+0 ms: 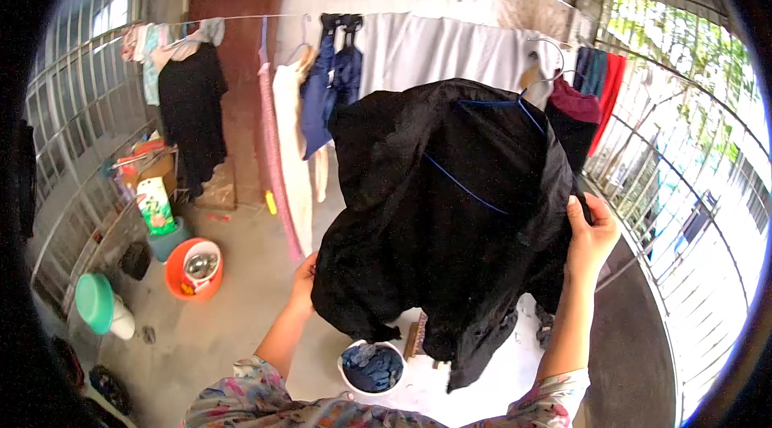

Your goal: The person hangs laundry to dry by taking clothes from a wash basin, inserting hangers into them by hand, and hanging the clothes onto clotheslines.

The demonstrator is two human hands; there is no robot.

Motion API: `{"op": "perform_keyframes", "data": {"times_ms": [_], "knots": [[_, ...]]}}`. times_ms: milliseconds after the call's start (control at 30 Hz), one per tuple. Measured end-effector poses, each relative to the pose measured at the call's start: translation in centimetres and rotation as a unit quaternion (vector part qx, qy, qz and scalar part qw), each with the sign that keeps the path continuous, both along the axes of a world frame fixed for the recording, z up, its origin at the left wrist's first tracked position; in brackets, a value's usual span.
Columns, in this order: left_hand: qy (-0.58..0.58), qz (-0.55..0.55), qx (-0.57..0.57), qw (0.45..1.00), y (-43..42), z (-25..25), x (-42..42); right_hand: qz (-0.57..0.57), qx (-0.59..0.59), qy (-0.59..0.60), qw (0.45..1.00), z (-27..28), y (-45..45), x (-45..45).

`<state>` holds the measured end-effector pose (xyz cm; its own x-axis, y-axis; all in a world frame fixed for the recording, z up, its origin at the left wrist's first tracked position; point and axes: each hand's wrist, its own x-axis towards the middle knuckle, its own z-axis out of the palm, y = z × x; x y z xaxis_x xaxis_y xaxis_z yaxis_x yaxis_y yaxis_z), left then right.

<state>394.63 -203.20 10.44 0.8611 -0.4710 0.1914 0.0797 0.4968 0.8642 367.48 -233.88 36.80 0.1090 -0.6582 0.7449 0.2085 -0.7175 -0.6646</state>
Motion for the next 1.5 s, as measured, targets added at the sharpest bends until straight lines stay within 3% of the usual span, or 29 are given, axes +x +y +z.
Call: {"op": "perform_keyframes", "data": {"times_ms": [167,400,633,733,800,1033,1200,1267,1300,1400,1500], "knots": [[0.139,0.002,-0.125,0.982,7.5,0.2,0.1,0.208,0.092,-0.006,0.974,-0.9,2.1,5.0],[0.099,0.142,-0.097,0.98,15.1,-0.9,-1.3,0.48,0.25,0.026,0.84,-3.4,8.2,12.7],[0.016,0.297,0.055,0.953,25.1,-2.5,5.3,0.529,0.292,0.052,0.795,-3.7,16.3,25.8],[-0.115,0.359,0.172,0.91,29.9,-5.2,9.6,0.51,0.293,0.052,0.807,-4.3,21.0,31.3],[-0.089,0.377,0.164,0.907,32.3,-5.3,12.4,0.52,0.283,0.057,0.804,-4.3,25.1,34.8],[-0.243,0.401,0.153,0.87,39.6,6.8,22.1,0.53,0.259,0.124,0.798,-2.9,35.4,45.0],[-0.253,0.414,0.035,0.874,36.8,15.6,33.2,0.542,0.247,0.15,0.789,-1.8,37.0,49.5],[-0.267,0.435,0.174,0.842,36.0,18.1,37.5,0.534,0.255,0.153,0.792,-2.2,36.1,52.0],[-0.274,0.38,0.119,0.875,35.0,17.0,41.3,0.534,0.264,0.156,0.788,-2.1,35.8,52.8],[-0.475,0.385,0.193,0.767,30.6,18.6,38.1,0.561,0.306,0.123,0.76,-3.7,33.5,56.3],[-0.498,0.353,0.156,0.776,27.6,16.6,40.2,0.555,0.299,0.117,0.767,-3.3,34.1,56.9]]}}
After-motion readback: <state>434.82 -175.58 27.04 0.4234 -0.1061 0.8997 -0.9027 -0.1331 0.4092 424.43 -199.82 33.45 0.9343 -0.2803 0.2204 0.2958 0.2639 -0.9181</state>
